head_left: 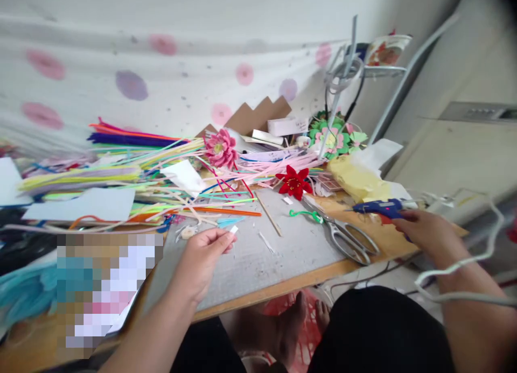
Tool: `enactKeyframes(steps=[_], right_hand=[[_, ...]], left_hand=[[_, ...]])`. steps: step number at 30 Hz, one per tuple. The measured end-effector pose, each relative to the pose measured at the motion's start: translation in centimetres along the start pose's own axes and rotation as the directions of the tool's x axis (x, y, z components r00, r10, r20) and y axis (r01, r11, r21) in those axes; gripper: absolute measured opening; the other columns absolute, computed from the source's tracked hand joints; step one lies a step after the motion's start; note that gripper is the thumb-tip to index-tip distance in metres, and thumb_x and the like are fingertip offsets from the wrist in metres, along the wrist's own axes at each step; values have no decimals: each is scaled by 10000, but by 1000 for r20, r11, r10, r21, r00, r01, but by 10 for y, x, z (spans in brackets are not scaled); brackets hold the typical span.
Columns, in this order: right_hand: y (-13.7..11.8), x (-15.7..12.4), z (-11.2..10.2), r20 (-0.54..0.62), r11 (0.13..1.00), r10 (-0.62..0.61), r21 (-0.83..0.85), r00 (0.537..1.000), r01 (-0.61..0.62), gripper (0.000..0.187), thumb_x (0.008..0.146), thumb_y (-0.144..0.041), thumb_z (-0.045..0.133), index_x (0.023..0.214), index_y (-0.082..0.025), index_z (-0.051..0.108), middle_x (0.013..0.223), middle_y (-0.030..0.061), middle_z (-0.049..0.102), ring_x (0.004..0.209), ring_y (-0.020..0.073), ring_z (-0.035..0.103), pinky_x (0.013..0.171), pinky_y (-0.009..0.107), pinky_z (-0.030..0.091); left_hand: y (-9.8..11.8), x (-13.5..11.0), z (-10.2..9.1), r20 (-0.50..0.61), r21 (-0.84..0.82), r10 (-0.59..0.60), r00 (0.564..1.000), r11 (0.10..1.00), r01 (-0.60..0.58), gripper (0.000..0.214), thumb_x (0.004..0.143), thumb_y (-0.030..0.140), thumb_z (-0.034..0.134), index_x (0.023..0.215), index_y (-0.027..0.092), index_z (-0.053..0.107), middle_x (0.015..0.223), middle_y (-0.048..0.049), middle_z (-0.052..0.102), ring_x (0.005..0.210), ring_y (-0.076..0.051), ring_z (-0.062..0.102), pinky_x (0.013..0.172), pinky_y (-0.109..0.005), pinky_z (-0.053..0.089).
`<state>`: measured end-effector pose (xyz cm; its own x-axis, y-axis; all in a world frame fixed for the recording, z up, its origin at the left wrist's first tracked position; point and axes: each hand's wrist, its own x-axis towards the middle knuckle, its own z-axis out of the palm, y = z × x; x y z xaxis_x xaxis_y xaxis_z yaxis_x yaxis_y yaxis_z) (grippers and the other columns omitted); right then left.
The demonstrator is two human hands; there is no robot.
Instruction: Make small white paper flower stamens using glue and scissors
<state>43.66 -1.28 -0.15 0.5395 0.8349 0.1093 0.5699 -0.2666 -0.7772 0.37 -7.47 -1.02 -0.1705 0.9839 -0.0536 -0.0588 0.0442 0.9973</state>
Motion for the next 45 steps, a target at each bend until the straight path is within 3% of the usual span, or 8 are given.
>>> enactKeyframes(steps=[3, 6, 11, 16, 20, 26, 33, 45], right_hand=[[-34, -25, 13, 37, 963, -61, 264, 997, 49, 172, 653, -377, 632, 713, -278, 505, 599, 30, 573, 550, 215, 572, 551, 367, 444], [-70, -71, 47, 208, 886, -140, 463, 968, 29, 226, 608, -394, 676, 664, -250, 511, 591, 6, 580, 545, 173, 557, 518, 308, 434], [-106, -145, 102, 541, 821, -188, 545, 820, -171, 300, 557, -366, 779, 741, -151, 680, 593, 17, 618, 496, 113, 497, 461, 242, 365], [-109, -163, 118, 627, 808, -294, 567, 721, -163, 327, 648, -405, 754, 871, -175, 692, 820, 53, 700, 668, 160, 589, 570, 265, 441], [-109, -165, 119, 622, 805, -420, 592, 661, -46, 271, 674, -352, 737, 867, -193, 633, 862, 39, 688, 800, 202, 620, 732, 331, 481], [-110, -167, 121, 496, 777, -591, 561, 635, 285, 203, 746, -345, 664, 785, -216, 512, 726, -14, 510, 694, 173, 512, 630, 300, 430], [-108, -166, 118, 491, 753, -649, 525, 581, 397, 203, 791, -347, 619, 750, -217, 468, 761, -4, 450, 678, 163, 472, 616, 305, 391], [-111, -166, 114, 456, 734, -676, 492, 579, 469, 224, 801, -330, 600, 701, -223, 430, 685, -25, 414, 609, 148, 447, 551, 291, 373]], left_hand=[[-2, 5, -2, -10, 47, 34, 999, 998, -34, 233, 663, 385, 733, 653, 157, 682, 608, 6, 607, 632, -127, 504, 643, -261, 386], [-1, 10, -6, -16, 104, 65, 998, 993, -63, 230, 668, 382, 722, 633, 162, 662, 582, 20, 573, 606, -123, 475, 614, -256, 365], [-3, 13, -11, -36, 222, 108, 993, 970, -97, 227, 687, 384, 703, 650, 165, 658, 608, 17, 572, 627, -137, 480, 621, -260, 369], [-10, 10, -15, -23, 310, 144, 989, 942, -130, 235, 767, 399, 632, 720, 171, 660, 657, 1, 600, 680, -163, 524, 639, -262, 386], [-7, 9, -16, 10, 375, 208, 978, 906, -196, 205, 782, 365, 625, 708, 176, 648, 657, 2, 601, 658, -160, 523, 629, -259, 391], [0, 4, -14, 22, 396, 254, 967, 886, -242, 169, 778, 324, 628, 682, 186, 638, 661, 10, 586, 642, -155, 521, 619, -254, 393], [5, -1, -13, 62, 404, 287, 956, 869, -287, 154, 788, 291, 610, 680, 185, 638, 670, 2, 583, 656, -157, 524, 629, -262, 400], [9, -3, -14, 96, 424, 333, 938, 839, -341, 148, 786, 262, 610, 659, 193, 644, 709, -15, 606, 700, -171, 554, 679, -277, 409]])
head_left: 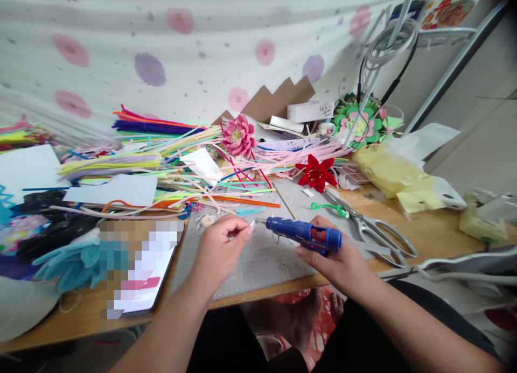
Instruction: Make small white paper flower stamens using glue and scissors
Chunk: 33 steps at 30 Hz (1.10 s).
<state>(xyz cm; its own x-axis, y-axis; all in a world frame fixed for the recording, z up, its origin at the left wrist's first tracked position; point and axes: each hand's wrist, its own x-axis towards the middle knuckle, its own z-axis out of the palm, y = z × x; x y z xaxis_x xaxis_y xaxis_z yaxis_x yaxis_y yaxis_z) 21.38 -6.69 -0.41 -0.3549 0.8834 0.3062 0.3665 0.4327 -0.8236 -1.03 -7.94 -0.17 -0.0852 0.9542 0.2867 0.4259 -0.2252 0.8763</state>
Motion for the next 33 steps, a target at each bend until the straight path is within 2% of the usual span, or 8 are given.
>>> enactKeyframes(steps=[16, 21, 23, 25, 27, 29, 31, 33], right_hand=[[-2, -2, -3, 0, 1000, 1, 0, 1000, -1, 235, 796, -334, 603, 694, -226, 420, 668, -31, 414, 586, 142, 447, 532, 283, 372], [5, -4, -7, -32, 997, -35, -69, 999, 32, 215, 777, -310, 618, 662, -220, 459, 673, -19, 455, 598, 150, 490, 559, 288, 405], [11, -2, -16, -67, 990, -13, -140, 998, 4, 213, 759, -344, 631, 656, -216, 495, 683, -4, 504, 630, 170, 528, 593, 304, 428], [20, 3, -32, -113, 972, 95, -204, 989, -116, 216, 743, -402, 638, 698, -209, 553, 693, 14, 568, 668, 199, 571, 615, 315, 445], [31, 9, -57, -198, 915, 270, -252, 942, -315, 254, 719, -439, 656, 755, -197, 588, 651, 16, 605, 646, 210, 594, 585, 304, 445], [46, 13, -90, -327, 825, 412, -262, 851, -500, 272, 694, -430, 687, 757, -187, 582, 552, 0, 588, 545, 187, 575, 514, 278, 421], [64, 9, -123, -434, 767, 467, -235, 771, -597, 253, 720, -404, 679, 719, -179, 564, 487, -6, 559, 459, 159, 536, 459, 264, 401], [83, -1, -152, -494, 733, 502, -193, 710, -652, 240, 789, -374, 618, 679, -173, 548, 448, -2, 537, 411, 144, 516, 431, 260, 408]], left_hand=[[2, 2, -2, 9, -21, -39, 999, 999, 39, 174, 785, 300, 612, 654, 189, 639, 701, -11, 610, 693, -171, 537, 672, -281, 398], [1, 2, -1, 13, -110, -120, 993, 987, 121, 177, 758, 339, 650, 660, 191, 652, 671, 1, 605, 658, -162, 526, 631, -268, 391], [-2, 2, 0, 15, -143, -159, 987, 977, 160, 178, 748, 354, 663, 670, 193, 667, 659, 4, 610, 655, -160, 528, 627, -267, 391], [-5, 3, 1, 21, -183, -184, 983, 966, 185, 181, 740, 368, 675, 684, 196, 685, 662, 1, 624, 672, -162, 539, 644, -269, 399], [-8, 3, 2, 29, -246, -208, 978, 946, 209, 182, 724, 380, 696, 711, 199, 706, 685, -7, 648, 701, -165, 555, 676, -274, 415], [-9, 3, 4, 37, -325, -249, 968, 913, 247, 193, 683, 385, 737, 732, 200, 720, 714, -13, 669, 726, -168, 571, 705, -276, 431], [-8, 3, 5, 48, -397, -289, 956, 873, 284, 223, 637, 393, 775, 725, 194, 727, 727, -19, 674, 743, -169, 573, 718, -275, 446], [-5, 2, 7, 60, -453, -316, 947, 837, 308, 249, 601, 401, 800, 711, 189, 730, 724, -19, 670, 747, -164, 568, 715, -265, 456]])
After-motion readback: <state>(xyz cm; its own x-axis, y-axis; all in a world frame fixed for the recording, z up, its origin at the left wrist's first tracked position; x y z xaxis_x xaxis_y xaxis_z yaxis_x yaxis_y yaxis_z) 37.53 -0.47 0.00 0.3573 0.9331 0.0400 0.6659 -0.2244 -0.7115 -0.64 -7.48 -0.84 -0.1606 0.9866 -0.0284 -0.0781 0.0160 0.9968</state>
